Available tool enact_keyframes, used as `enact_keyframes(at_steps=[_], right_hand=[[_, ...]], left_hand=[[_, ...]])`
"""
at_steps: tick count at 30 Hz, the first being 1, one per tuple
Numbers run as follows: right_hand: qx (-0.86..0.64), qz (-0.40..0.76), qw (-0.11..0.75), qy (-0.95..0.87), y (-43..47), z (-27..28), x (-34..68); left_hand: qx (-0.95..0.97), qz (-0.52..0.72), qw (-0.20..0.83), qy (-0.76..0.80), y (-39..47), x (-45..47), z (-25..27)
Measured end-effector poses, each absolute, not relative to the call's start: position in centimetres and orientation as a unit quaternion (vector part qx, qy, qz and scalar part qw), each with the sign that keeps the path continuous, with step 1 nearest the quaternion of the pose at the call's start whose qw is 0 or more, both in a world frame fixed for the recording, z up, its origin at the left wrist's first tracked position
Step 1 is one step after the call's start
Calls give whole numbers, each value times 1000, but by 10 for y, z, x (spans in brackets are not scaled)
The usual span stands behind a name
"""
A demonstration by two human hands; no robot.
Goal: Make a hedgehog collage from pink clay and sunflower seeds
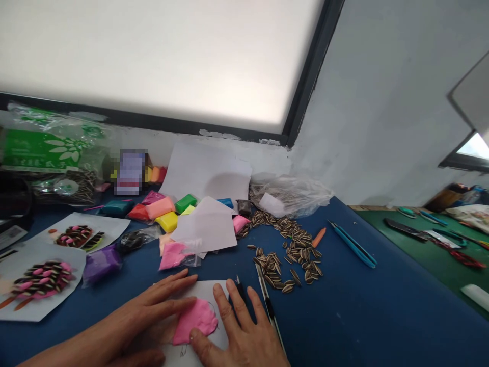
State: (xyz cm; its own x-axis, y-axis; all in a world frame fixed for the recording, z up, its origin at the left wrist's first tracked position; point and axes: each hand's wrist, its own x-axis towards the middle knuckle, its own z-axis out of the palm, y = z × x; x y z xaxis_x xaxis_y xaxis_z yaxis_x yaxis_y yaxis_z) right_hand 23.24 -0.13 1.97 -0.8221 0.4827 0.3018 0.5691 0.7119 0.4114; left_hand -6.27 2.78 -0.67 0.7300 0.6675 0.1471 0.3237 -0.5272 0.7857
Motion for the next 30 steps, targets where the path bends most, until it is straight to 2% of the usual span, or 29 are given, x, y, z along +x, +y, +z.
enact_keyframes(at_steps=[9, 12, 18, 21, 25, 30], right_hand=[[-314, -210, 114, -919, 10, 9, 237], [-310, -184, 128, -924, 13, 5, 238], [-306, -186, 169, -918, 20, -7, 235], [-299, -182, 173, -921, 22, -12, 233], [-312, -172, 191, -914, 25, -10, 230], [-339, -122, 234, -903, 28, -5, 230]], left_hand=[[829, 225, 403, 315, 30, -59, 0], [824, 242, 405, 313, 33, -58, -12], [828, 360, 363, 229, 40, -52, -47], [798, 411, 297, 327, 40, -53, -32], [751, 377, 146, 522, 56, -50, -8], [742, 351, 136, 555, 81, -37, -16]])
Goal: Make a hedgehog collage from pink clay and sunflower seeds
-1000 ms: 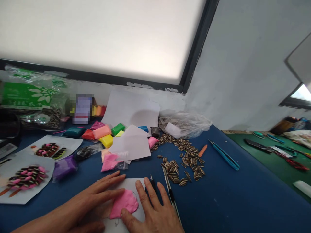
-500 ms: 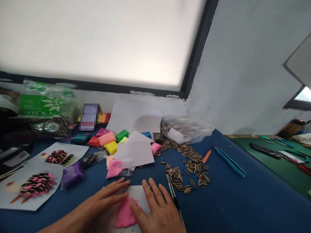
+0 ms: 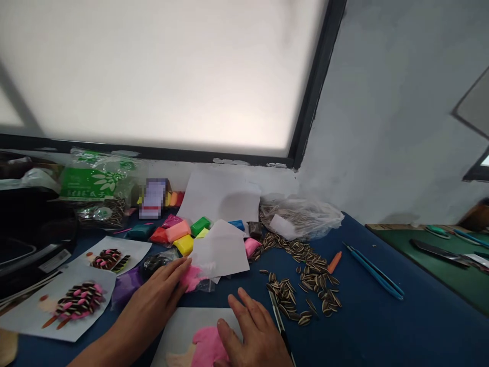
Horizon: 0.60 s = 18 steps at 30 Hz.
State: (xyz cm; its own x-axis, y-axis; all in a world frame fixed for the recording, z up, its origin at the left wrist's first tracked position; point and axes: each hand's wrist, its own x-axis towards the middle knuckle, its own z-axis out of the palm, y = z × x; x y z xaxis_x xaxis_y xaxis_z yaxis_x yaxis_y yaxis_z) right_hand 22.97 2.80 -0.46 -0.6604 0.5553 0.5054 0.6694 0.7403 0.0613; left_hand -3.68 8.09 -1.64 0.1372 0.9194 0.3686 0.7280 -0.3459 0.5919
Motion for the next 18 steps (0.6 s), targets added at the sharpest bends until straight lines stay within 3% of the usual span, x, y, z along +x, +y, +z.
enact_keyframes(at_steps=[5, 12, 18], right_hand=[[-347, -40, 260, -900, 30, -1, 231], [-485, 332, 341, -733, 29, 33, 217], [-462, 530, 349, -619, 25, 52, 201]], left_hand=[[718, 385, 194, 546, 85, -29, -11], [670, 395, 426, 462, 59, -35, 20], [594, 348, 591, 420, 36, -31, 14]])
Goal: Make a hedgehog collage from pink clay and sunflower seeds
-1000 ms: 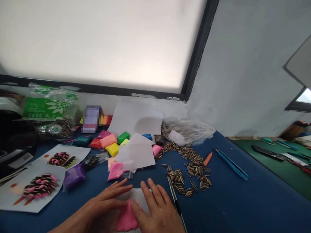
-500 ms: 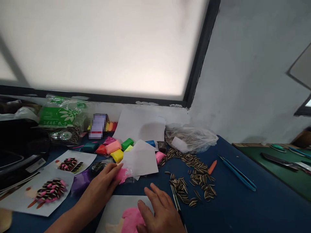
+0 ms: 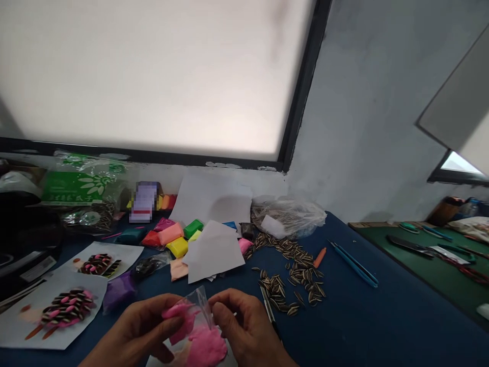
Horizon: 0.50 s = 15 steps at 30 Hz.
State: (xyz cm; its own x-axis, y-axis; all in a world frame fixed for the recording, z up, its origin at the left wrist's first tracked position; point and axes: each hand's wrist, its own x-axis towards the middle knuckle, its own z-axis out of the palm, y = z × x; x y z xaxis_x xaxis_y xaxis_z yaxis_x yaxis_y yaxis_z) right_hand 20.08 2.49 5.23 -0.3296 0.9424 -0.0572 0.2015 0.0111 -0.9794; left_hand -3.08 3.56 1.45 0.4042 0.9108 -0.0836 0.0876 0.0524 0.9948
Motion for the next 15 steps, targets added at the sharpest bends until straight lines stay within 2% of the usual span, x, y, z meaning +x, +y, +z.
enact_keyframes(at_steps=[4, 9, 11, 15], right_hand=[[-431, 590, 348, -587, 25, 62, 194], [-467, 565, 350, -584, 26, 64, 189], [-466, 593, 351, -555, 26, 61, 189], [-437, 624, 388, -519, 25, 60, 193]], left_hand=[[540, 360, 637, 416, 29, -26, 23], [511, 373, 656, 412, 25, -24, 28], [494, 375, 669, 409, 24, -25, 28], [493, 357, 699, 375, 25, -29, 29]])
